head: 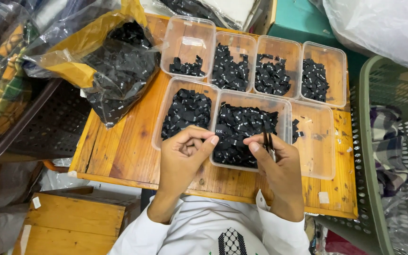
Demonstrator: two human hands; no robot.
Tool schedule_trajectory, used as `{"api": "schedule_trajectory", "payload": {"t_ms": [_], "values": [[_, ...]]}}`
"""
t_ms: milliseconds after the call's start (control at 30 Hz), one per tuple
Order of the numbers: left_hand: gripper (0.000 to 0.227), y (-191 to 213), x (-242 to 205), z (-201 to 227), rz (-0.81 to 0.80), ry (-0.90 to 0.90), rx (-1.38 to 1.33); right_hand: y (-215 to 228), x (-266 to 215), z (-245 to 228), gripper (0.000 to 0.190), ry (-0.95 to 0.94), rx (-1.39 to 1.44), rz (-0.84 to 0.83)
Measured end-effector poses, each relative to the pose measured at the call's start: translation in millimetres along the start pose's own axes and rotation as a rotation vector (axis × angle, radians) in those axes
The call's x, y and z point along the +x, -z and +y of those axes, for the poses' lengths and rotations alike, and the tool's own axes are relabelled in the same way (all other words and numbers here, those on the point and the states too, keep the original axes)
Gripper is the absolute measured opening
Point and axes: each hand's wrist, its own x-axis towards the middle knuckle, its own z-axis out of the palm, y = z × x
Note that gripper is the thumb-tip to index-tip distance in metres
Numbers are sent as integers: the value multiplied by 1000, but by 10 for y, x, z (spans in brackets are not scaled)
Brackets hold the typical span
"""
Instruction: Trimming excess material from small black plastic labels using snips and sorting them into plastic containers.
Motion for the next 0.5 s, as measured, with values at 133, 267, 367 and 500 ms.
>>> {"api": "schedule_trajectory", "payload": {"t_ms": [133, 267, 367, 500], "values": [[12, -17, 1, 7, 42, -106, 52, -7, 10, -8, 15, 18, 1, -5], [12, -45, -70, 85, 40, -137, 86, -71, 17, -72, 14, 7, -39, -8], [11, -63, -60, -6, -8, -172, 114, -188, 16, -214, 15, 1, -55, 23], [11, -128, -94, -22, -52, -184, 148, -180, 23, -117, 14, 4, -97, 26]]}}
